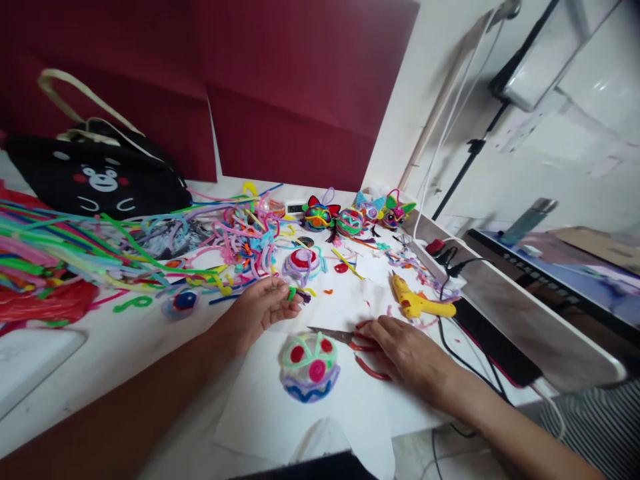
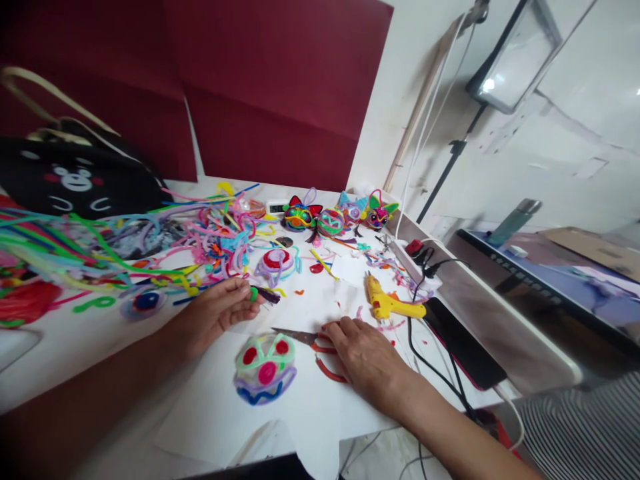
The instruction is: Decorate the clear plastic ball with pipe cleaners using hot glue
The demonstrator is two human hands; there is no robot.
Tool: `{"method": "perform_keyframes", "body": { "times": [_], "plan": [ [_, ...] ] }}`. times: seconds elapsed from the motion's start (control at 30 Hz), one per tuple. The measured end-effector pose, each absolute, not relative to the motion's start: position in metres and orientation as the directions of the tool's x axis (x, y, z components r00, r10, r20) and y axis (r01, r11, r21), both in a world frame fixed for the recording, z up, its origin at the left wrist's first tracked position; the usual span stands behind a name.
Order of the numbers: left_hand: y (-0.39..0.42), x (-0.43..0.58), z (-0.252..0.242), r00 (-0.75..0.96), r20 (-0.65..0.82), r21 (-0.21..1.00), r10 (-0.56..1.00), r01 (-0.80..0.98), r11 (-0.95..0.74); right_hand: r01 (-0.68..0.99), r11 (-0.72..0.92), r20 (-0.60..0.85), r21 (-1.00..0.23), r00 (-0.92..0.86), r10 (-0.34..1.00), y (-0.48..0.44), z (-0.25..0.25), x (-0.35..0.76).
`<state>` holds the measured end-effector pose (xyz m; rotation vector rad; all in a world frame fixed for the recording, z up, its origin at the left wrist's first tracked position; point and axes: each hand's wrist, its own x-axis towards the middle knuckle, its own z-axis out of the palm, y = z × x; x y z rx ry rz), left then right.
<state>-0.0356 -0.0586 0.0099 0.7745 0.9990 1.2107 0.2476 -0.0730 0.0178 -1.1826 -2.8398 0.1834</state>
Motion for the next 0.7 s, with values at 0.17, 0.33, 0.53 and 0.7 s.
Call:
{"method": "perform_keyframes", "body": {
  "times": [0.17, 0.33, 0.53, 0.7],
  "plan": [
    [-0.059, -0.034, 0.011, 0.006, -0.230, 0.900, 0.973, -0.379, 0.215, 0.720, 0.679, -0.029, -0.141, -0.689, 0.724, -0.071, 0.018, 0.249],
    [-0.057, -0.035, 0.005, 0.009, -0.205, 0.899, 0.979, -0.393, 0.192, 0.675, 0.513, 0.039, -0.530, -0.585, 0.810, -0.065, 0.025, 0.256],
    [-0.058, -0.032, 0.007, -0.053, -0.133, 0.909, 0.990, -0.405, 0.100, 0.008, -0.060, -0.053, -0.998, -0.604, 0.795, -0.054, 0.037, 0.231],
    [-0.064, -0.029, 0.016, -0.117, -0.087, 0.906, 0.989, -0.421, 0.030, -0.105, -0.196, -0.067, -0.975, -0.703, 0.708, -0.054, 0.044, 0.197]
  ]
}}
